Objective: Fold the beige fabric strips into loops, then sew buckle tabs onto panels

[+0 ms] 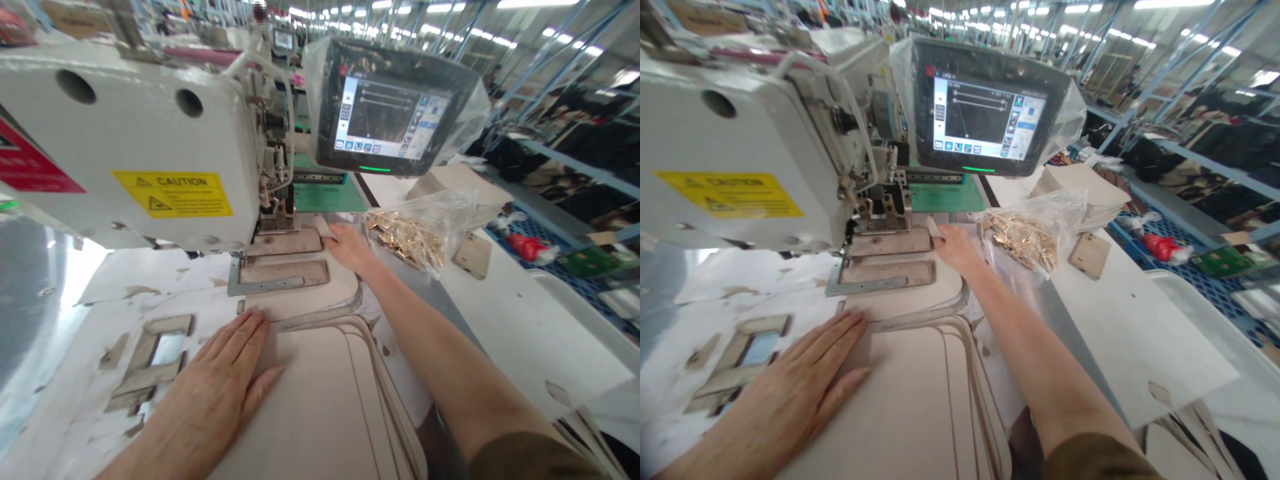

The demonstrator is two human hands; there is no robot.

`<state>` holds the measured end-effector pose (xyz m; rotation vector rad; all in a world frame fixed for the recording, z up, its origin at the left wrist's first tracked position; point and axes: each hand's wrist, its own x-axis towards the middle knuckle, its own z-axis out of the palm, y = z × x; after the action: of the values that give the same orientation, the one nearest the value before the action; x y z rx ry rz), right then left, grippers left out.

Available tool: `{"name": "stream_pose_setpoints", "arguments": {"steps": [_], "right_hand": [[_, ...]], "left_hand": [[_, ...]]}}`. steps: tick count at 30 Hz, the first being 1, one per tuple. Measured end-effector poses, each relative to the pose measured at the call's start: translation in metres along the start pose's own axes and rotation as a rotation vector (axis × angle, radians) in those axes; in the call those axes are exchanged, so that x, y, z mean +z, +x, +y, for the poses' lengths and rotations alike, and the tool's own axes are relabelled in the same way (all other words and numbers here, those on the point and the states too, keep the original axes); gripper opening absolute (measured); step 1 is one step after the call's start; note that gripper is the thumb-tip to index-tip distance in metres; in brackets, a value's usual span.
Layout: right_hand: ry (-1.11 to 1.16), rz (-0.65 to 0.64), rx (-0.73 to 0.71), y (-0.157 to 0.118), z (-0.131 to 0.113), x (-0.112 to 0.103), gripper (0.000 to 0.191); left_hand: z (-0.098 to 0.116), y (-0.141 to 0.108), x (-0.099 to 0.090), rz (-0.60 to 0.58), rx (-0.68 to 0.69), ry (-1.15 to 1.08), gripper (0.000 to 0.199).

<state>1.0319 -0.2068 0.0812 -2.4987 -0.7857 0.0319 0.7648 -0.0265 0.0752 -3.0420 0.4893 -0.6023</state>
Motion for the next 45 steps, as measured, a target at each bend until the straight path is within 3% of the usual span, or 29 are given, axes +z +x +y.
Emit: {"name": "stream_pose_setpoints", "arguments": {"steps": [4, 7, 10, 12, 14, 17, 20, 26, 30, 34, 37, 42, 45], "right_hand": [[-0.017, 0.031, 0.019, -0.003, -0.002, 0.008, 0.025], [-0.023, 0.149, 0.013, -0.014, 0.000, 0.010, 0.034], [0.018, 0.262, -0.157, -0.041, 0.007, -0.002, 0.048], [0.056, 0.219, -0.323, -0.068, 0.013, -0.014, 0.041], [0.071, 0.091, -0.421, -0.098, 0.017, -0.024, 0.030], [0.047, -0.040, -0.456, -0.135, 0.019, -0.028, 0.029], [0.042, -0.025, -0.448, -0.152, 0.016, -0.024, 0.028], [0.088, 0.007, -0.475, -0.152, 0.013, -0.023, 0.020], [0.109, 0.022, -0.484, -0.153, 0.014, -0.024, 0.020], [-0.061, -0.023, -0.510, -0.148, 0.015, -0.024, 0.036], [-0.143, -0.065, -0.537, -0.141, 0.014, -0.029, 0.034], [0.058, -0.135, -0.482, -0.143, 0.008, -0.034, 0.045], [0.012, -0.149, -0.450, -0.149, 0.000, -0.032, 0.048]], "left_hand": [[-0.002, 0.000, 0.003, -0.004, -0.007, 0.026, 0.066], [-0.001, -0.001, 0.005, 0.001, -0.023, 0.036, 0.069], [0.001, -0.001, 0.007, 0.015, -0.028, 0.040, 0.070], [0.001, 0.000, 0.007, 0.034, -0.032, 0.040, 0.071], [0.001, 0.002, 0.006, 0.046, -0.029, 0.023, 0.070], [0.000, 0.008, 0.004, 0.038, 0.011, -0.029, 0.062], [-0.003, 0.012, 0.005, -0.009, 0.058, -0.061, 0.055], [-0.008, 0.008, 0.013, -0.036, 0.123, -0.029, 0.050], [-0.009, 0.006, 0.016, -0.038, 0.061, -0.072, 0.049], [-0.014, 0.011, 0.013, -0.084, 0.051, -0.112, 0.049], [-0.016, 0.015, 0.010, -0.069, -0.020, -0.084, 0.051], [-0.004, 0.017, 0.011, -0.020, -0.007, -0.137, 0.050], [0.006, 0.015, 0.013, 0.004, 0.046, -0.187, 0.050]]}}
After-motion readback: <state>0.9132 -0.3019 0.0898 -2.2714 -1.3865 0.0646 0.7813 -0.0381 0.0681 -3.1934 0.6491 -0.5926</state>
